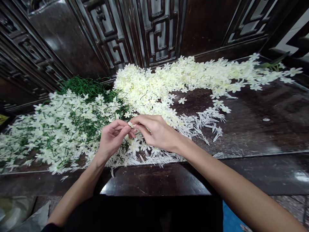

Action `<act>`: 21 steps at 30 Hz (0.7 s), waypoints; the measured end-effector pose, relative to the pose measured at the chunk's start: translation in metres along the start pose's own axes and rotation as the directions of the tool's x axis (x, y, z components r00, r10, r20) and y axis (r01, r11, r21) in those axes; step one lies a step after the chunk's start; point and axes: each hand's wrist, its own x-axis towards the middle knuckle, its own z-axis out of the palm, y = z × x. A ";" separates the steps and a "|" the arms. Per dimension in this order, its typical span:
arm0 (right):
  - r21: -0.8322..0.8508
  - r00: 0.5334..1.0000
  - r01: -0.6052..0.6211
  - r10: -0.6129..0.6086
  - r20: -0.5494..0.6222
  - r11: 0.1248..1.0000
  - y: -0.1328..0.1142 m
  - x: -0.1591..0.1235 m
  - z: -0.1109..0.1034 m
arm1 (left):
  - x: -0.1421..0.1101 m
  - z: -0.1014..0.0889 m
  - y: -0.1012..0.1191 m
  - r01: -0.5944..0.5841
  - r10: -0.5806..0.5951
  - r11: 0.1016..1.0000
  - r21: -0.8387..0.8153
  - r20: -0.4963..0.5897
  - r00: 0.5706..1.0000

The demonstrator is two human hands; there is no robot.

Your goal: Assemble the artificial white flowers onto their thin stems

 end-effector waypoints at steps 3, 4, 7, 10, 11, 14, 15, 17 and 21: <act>0.003 1.000 0.002 -0.002 0.001 1.000 0.001 0.000 0.000 | 0.000 0.000 0.000 -0.003 0.003 1.000 0.001 0.012 1.000; 0.005 1.000 0.004 -0.004 0.000 1.000 0.002 0.000 0.000 | 0.000 0.000 0.000 -0.005 0.005 1.000 0.001 0.015 1.000; 0.002 1.000 0.014 -0.014 0.000 1.000 0.003 -0.001 0.000 | 0.000 0.000 -0.001 -0.011 0.011 1.000 0.002 0.027 1.000; 0.005 0.999 0.035 -0.035 0.003 0.999 0.003 -0.001 0.001 | 0.000 0.000 -0.001 -0.018 0.018 1.000 0.005 0.029 0.999; 0.005 0.999 0.043 -0.043 0.004 0.999 0.004 -0.001 0.001 | 0.000 0.000 -0.001 -0.019 0.018 1.000 0.006 0.031 0.999; -0.010 0.998 0.068 -0.068 0.002 0.998 0.004 -0.001 0.001 | 0.000 0.000 -0.002 -0.022 0.022 1.000 -0.002 0.038 0.999; -0.013 0.997 0.074 -0.074 0.003 0.997 0.004 -0.001 0.001 | 0.000 0.000 -0.002 -0.024 0.025 1.000 -0.009 0.043 0.999; -0.008 0.996 0.085 -0.085 0.004 0.996 0.005 -0.001 0.001 | 0.001 -0.001 -0.002 -0.027 0.029 0.999 -0.031 0.053 0.998; -0.004 0.995 0.100 -0.100 0.000 0.995 0.005 -0.002 0.001 | 0.001 -0.001 -0.002 -0.028 0.032 0.998 -0.064 0.064 0.997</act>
